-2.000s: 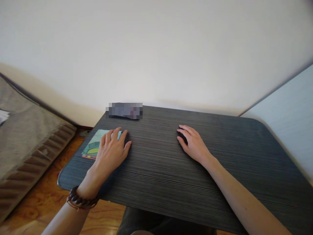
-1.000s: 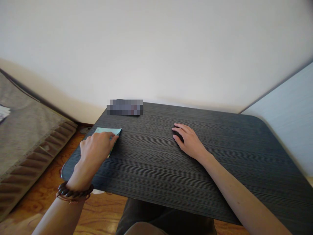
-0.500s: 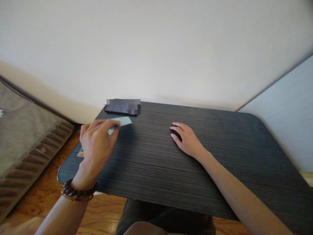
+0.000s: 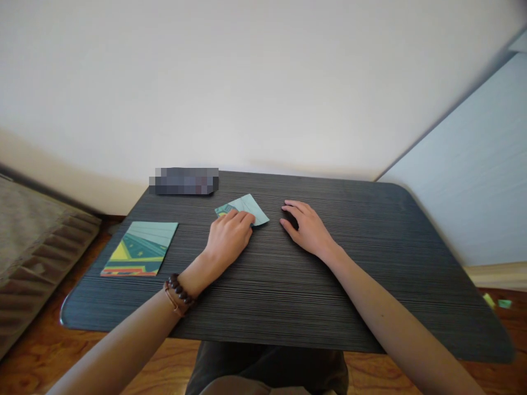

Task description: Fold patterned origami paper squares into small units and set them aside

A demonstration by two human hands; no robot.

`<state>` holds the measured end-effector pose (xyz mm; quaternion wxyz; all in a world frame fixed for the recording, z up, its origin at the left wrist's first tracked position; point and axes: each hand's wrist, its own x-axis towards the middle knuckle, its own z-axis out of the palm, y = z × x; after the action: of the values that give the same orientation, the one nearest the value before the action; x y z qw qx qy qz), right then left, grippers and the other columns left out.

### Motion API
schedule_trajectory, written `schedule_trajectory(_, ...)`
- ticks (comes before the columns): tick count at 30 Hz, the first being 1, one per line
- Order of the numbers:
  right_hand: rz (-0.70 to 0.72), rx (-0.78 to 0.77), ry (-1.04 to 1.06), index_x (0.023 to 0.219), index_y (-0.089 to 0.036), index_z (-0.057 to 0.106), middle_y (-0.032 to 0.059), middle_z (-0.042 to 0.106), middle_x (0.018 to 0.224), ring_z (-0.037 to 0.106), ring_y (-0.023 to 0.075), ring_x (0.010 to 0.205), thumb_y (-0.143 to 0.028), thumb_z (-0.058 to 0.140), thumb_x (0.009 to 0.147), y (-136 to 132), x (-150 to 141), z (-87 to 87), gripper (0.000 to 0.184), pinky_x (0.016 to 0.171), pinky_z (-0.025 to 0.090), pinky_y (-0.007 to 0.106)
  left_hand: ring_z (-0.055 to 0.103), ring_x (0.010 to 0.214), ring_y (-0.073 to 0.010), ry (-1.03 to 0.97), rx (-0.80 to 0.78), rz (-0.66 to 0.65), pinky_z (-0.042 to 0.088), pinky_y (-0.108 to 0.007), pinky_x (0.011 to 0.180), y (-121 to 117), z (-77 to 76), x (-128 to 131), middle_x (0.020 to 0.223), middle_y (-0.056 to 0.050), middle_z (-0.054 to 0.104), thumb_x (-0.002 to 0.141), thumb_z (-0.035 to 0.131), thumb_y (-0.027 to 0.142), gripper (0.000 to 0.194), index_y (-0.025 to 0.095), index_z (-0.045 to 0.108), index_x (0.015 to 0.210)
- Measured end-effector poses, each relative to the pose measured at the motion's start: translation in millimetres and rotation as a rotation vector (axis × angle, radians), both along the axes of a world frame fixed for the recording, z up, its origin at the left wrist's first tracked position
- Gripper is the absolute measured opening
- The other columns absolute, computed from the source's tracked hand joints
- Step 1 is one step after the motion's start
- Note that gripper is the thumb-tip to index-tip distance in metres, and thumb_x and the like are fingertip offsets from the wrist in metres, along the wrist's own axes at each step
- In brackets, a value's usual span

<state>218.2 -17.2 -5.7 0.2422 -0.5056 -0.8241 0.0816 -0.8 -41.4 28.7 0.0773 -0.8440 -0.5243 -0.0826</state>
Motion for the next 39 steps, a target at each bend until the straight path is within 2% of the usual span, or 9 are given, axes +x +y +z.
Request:
schedule_trajectory(4,-0.029,0.020,0.013,0.118,-0.015,0.056,0.0110,0.052,0.128,0.046,0.0241,0.120,-0.033,0.046,0.088,4,8,-3.1,0.036,0.103,0.038,0.042,0.054,0.088,-0.0260,0.038,0.047,-0.088,0.043,-0.038,0.075,8,-8.9,20,0.091,-0.010,0.062,0.086,0.038,0.012,0.022,0.016,0.058,0.091)
schedule_trajectory(7,-0.064,0.035,0.036,0.117,-0.012,0.056,0.0124,0.053,0.126,0.046,0.0239,0.119,-0.031,0.046,0.088,8,13,-6.0,0.036,0.103,0.037,0.040,0.053,0.091,-0.0259,-0.079,0.040,-0.130,0.043,-0.039,0.078,18,-15.9,28,0.094,-0.009,0.062,0.086,0.038,0.013,0.022,0.016,0.058,0.095)
schedule_trajectory(16,-0.086,0.025,0.201,0.116,-0.017,0.057,0.0093,0.057,0.124,0.049,0.0215,0.117,-0.029,0.048,0.087,14,23,-12.5,0.033,0.104,0.037,0.039,0.059,0.080,-0.0170,-0.796,-0.238,-0.046,0.045,-0.030,0.078,30,-23.2,33,0.089,-0.002,0.065,0.083,0.051,0.022,0.016,0.018,0.060,0.096)
schedule_trajectory(21,-0.116,-0.039,0.301,0.119,-0.018,0.056,0.0092,0.060,0.120,0.053,0.0224,0.114,-0.036,0.048,0.088,11,24,-5.9,0.037,0.100,0.040,0.041,0.062,0.085,-0.0178,-1.217,-0.419,-0.017,0.049,-0.028,0.074,29,-19.7,32,0.094,-0.005,0.067,0.081,0.058,0.030,0.022,0.016,0.058,0.099)
schedule_trajectory(24,-0.081,-0.084,0.376,0.118,-0.020,0.057,0.0077,0.062,0.118,0.054,0.0214,0.112,-0.040,0.046,0.089,10,25,-1.8,0.037,0.099,0.041,0.040,0.064,0.084,-0.0181,-1.442,-0.536,-0.014,0.052,-0.027,0.069,31,-18.7,30,0.095,-0.006,0.068,0.078,0.064,0.031,0.027,0.015,0.055,0.098)
schedule_trajectory(26,-0.044,-0.113,0.426,0.118,-0.021,0.057,0.0064,0.064,0.115,0.057,0.0202,0.109,-0.041,0.047,0.089,9,25,0.9,0.037,0.097,0.042,0.037,0.064,0.086,-0.0178,-1.548,-0.597,-0.046,0.053,-0.028,0.073,31,-18.1,29,0.094,-0.006,0.069,0.077,0.066,0.029,0.027,0.014,0.055,0.097)
schedule_trajectory(29,0.004,-0.145,0.443,0.115,-0.021,0.058,0.0059,0.066,0.108,0.061,0.0195,0.100,-0.041,0.049,0.088,6,24,4.7,0.035,0.088,0.046,0.033,0.065,0.089,-0.0184,-1.641,-0.672,-0.094,0.052,-0.032,0.083,30,-17.3,30,0.094,-0.006,0.070,0.076,0.068,0.025,0.028,0.013,0.055,0.098)
schedule_trajectory(33,0.005,-0.159,0.417,0.093,-0.019,0.063,0.0041,0.067,0.084,0.061,0.0172,0.077,-0.042,0.049,0.087,4,23,7.3,0.028,0.070,0.046,0.028,0.066,0.089,-0.0210,-1.690,-0.793,-0.118,0.053,-0.037,0.083,27,-17.0,32,0.096,-0.008,0.070,0.076,0.068,0.025,0.028,0.013,0.054,0.097)
schedule_trajectory(39,0.004,-0.240,0.462,0.083,-0.018,0.062,0.0006,0.064,0.070,0.057,0.0137,0.063,-0.045,0.049,0.086,2,25,4.9,0.030,0.057,0.042,0.024,0.069,0.078,-0.0208,-1.636,-0.823,0.004,0.055,-0.038,0.080,26,-17.5,31,0.085,-0.005,0.072,0.076,0.068,0.032,0.034,0.015,0.053,0.101)
